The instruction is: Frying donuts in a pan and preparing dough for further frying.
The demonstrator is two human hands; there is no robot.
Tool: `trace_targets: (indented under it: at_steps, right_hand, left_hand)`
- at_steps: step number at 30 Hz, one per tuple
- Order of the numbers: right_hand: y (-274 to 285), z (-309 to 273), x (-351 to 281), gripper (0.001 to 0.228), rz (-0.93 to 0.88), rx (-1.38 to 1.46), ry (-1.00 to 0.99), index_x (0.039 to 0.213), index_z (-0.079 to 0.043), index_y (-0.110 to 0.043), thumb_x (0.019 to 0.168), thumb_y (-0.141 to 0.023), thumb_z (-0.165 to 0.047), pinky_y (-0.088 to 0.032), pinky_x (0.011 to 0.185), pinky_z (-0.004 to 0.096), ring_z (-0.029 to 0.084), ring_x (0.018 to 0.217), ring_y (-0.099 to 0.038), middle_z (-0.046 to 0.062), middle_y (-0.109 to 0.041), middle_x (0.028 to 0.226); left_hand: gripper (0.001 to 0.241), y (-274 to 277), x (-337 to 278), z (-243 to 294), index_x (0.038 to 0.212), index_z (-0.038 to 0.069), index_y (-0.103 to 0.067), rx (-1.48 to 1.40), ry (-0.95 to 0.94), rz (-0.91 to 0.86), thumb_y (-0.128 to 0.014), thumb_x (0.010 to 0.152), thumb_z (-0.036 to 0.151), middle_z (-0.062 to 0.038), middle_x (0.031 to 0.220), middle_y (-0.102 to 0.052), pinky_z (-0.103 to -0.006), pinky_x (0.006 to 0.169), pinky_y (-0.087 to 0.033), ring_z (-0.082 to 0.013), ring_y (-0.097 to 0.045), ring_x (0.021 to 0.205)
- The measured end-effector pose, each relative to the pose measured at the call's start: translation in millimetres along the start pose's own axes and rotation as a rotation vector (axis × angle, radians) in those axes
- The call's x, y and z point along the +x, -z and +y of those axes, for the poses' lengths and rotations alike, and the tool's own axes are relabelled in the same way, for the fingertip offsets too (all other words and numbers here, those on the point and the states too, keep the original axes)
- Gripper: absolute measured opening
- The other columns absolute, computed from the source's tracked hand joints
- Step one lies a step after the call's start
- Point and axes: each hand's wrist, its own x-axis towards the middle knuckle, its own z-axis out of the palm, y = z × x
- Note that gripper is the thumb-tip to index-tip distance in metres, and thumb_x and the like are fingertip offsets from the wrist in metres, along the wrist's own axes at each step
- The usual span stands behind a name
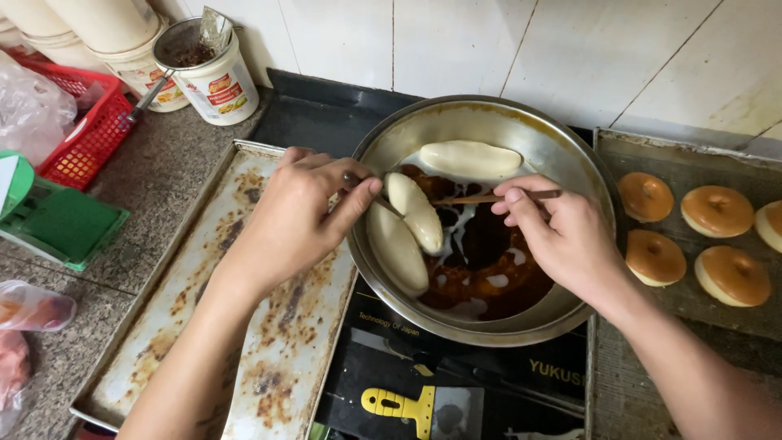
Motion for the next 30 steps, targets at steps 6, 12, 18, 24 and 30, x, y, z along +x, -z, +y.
trace_targets:
  at_steps: [6,12,18,24,30]
  right_hand:
    - [-4,2,0,0.024,-0.009,0.011,0.000,0.123,-0.004,-0.088,0.118,-0.064,-0.008,-0.070,0.084,0.045,0.030,0.094,-0.090,0.017,-0.091,0.099]
    - [-2,6,0,0.024,-0.006,0.004,-0.027,0.124,-0.006,-0.088,0.118,-0.065,-0.010,-0.070,0.084,0.045,0.028,0.094,-0.090,0.016,-0.091,0.100]
    - [1,2,-1,0.024,0.001,0.004,-0.032,0.124,-0.004,-0.087,0.117,-0.066,-0.010,-0.070,0.083,0.046,0.029,0.094,-0.090,0.017,-0.091,0.099]
    - [4,4,1,0.023,0.012,-0.019,0.000,0.126,-0.005,-0.087,0.117,-0.066,-0.009,-0.069,0.083,0.046,0.030,0.094,-0.090,0.017,-0.090,0.099]
    - [8,3,0,0.022,0.026,-0.036,0.010,0.126,-0.004,-0.087,0.117,-0.067,-0.009,-0.069,0.081,0.046,0.030,0.094,-0.090,0.017,-0.090,0.099]
  left_hand:
    - [0.033,-13,7,0,0.100,0.003,-0.084,-0.004,-0.037,-0.059,-0.069,0.116,0.028,-0.020,0.096,-0.087,-0.0608,0.102,-0.051,-0.0472,-0.082,0.096]
    - [0.029,-25,5,-11,0.114,0.012,-0.083,0.020,-0.006,-0.028,-0.066,0.118,0.035,-0.013,0.087,-0.084,-0.0553,0.108,-0.051,-0.0407,-0.083,0.095]
    - [0.028,-14,3,-4,0.119,0.011,-0.083,-0.007,0.014,-0.021,-0.067,0.117,0.034,-0.013,0.089,-0.085,-0.0569,0.109,-0.051,-0.0415,-0.083,0.097]
    - [0.026,-4,4,4,0.115,0.012,-0.083,-0.025,-0.017,0.035,-0.068,0.117,0.033,-0.012,0.082,-0.081,-0.0554,0.108,-0.051,-0.0424,-0.081,0.092]
    - [0.023,-5,2,-3,0.117,0.016,-0.083,-0.009,-0.032,0.095,-0.070,0.118,0.034,-0.007,0.083,-0.079,-0.0535,0.108,-0.051,-0.0389,-0.080,0.093]
